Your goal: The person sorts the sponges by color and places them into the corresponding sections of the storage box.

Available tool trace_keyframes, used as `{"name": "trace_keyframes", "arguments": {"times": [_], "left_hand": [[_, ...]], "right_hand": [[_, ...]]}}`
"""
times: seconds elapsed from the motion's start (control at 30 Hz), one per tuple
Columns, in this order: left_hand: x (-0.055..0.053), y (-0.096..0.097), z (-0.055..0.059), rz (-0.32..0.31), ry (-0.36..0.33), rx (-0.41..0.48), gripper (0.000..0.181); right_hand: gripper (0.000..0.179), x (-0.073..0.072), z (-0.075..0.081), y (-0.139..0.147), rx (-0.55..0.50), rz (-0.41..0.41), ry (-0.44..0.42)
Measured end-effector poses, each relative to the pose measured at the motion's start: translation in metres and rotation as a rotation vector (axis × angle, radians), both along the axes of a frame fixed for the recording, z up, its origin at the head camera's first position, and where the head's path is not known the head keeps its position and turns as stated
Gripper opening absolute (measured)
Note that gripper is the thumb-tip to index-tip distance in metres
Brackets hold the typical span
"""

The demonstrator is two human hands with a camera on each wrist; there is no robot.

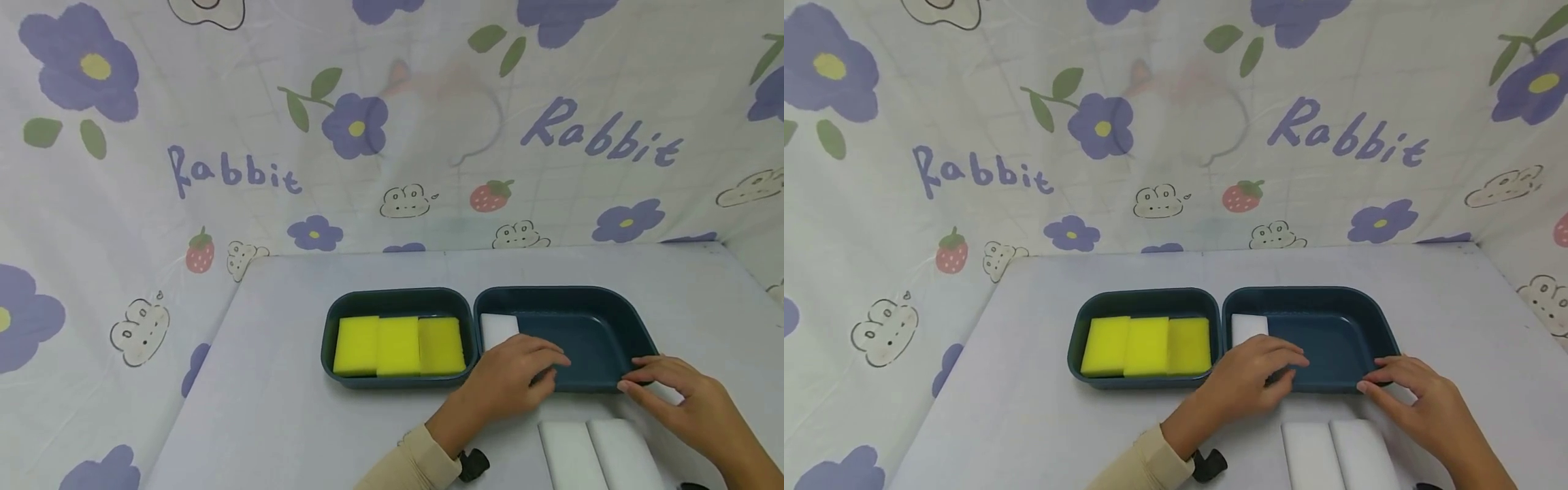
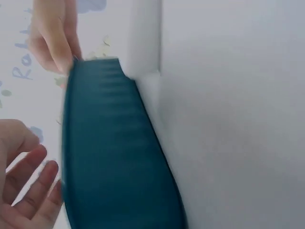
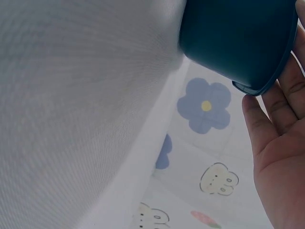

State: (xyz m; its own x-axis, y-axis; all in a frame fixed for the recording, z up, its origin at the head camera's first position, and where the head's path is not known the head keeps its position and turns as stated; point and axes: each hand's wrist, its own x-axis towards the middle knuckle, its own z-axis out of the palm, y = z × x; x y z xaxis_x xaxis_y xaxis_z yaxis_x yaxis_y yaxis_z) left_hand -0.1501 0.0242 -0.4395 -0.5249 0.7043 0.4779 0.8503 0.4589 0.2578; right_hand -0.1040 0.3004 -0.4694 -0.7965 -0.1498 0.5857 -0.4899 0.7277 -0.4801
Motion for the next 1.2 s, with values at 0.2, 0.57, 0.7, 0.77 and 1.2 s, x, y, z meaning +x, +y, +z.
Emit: {"name": "trace_keyframes", "arguments": {"times": [0.2,0.57,0.7,0.77,1.2], "left_hand": [[0.025,0.002,0.009,-0.097,-0.049,0.004,0.021],[0.059,0.008,-0.008,-0.217,-0.232,-0.4,0.032],[0.072,0.011,-0.019,-0.221,-0.232,-0.558,0.04],[0.078,0.011,-0.025,-0.202,-0.205,-0.574,0.04],[0.066,0.013,-0.03,-0.158,-0.27,-0.582,0.054]], "right_hand": [[0.031,0.0,0.001,0.0,0.018,-0.009,0.008],[0.033,0.002,0.0,0.001,0.008,-0.013,-0.018],[0.033,0.002,0.001,0.0,-0.002,-0.012,-0.016],[0.033,0.002,0.001,0.0,-0.003,-0.011,-0.013],[0.026,0.002,0.002,-0.002,0.021,-0.052,-0.058]]}}
